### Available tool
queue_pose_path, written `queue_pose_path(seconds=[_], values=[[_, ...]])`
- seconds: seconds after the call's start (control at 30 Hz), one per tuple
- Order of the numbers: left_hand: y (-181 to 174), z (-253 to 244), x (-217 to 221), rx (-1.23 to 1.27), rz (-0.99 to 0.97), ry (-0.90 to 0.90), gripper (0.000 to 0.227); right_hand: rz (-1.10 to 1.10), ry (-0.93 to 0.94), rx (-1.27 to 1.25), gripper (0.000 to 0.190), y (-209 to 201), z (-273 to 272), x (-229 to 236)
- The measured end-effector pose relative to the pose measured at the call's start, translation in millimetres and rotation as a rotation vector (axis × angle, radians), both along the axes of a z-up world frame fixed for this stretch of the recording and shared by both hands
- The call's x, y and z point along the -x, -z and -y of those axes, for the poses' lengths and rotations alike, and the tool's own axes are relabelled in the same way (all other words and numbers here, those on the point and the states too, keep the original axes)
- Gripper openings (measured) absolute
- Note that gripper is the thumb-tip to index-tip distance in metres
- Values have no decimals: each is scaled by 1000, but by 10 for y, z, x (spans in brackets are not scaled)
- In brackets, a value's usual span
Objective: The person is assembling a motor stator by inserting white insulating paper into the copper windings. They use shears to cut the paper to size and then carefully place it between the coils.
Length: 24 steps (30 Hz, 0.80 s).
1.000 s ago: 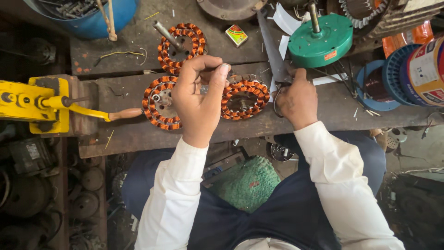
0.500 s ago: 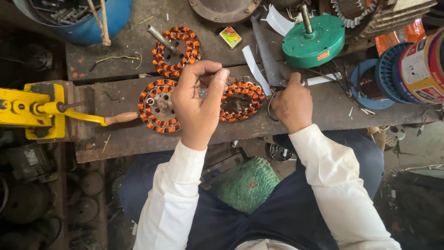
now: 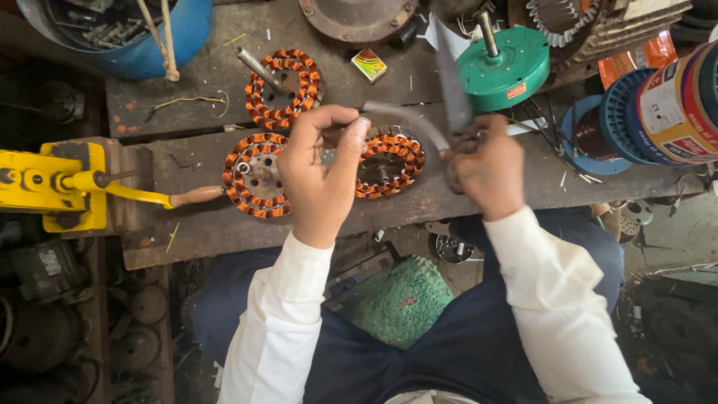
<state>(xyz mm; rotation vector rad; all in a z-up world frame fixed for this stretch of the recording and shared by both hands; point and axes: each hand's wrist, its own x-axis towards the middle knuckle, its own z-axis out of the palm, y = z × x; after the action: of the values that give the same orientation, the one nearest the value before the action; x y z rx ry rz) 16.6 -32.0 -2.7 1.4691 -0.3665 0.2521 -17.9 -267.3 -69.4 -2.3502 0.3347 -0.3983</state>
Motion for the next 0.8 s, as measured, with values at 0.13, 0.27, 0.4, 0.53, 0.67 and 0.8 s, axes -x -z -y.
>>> queue_pose_path(seconds=[0.13, 0.27, 0.4, 0.53, 0.67, 0.8], values=[[-84, -5, 23, -34, -29, 61, 16, 120, -46, -729, 57, -449, -88, 141], [-194, 14, 50, -227, -18, 293, 27, 258, -163, -1138, 52, -715, -442, 222], [-123, 84, 94, -155, 53, 387, 21, 163, -104, -1251, 46, -732, -598, 270], [29, 80, 66, 175, -270, 357, 15, 229, -266, -1296, 56, -678, -560, 277], [50, 43, -35, 358, -334, 101, 15, 127, -212, -1099, 73, -660, -455, 413], [-57, -30, -95, 363, -273, -55, 25, -20, -368, -1027, 85, -564, -408, 676]])
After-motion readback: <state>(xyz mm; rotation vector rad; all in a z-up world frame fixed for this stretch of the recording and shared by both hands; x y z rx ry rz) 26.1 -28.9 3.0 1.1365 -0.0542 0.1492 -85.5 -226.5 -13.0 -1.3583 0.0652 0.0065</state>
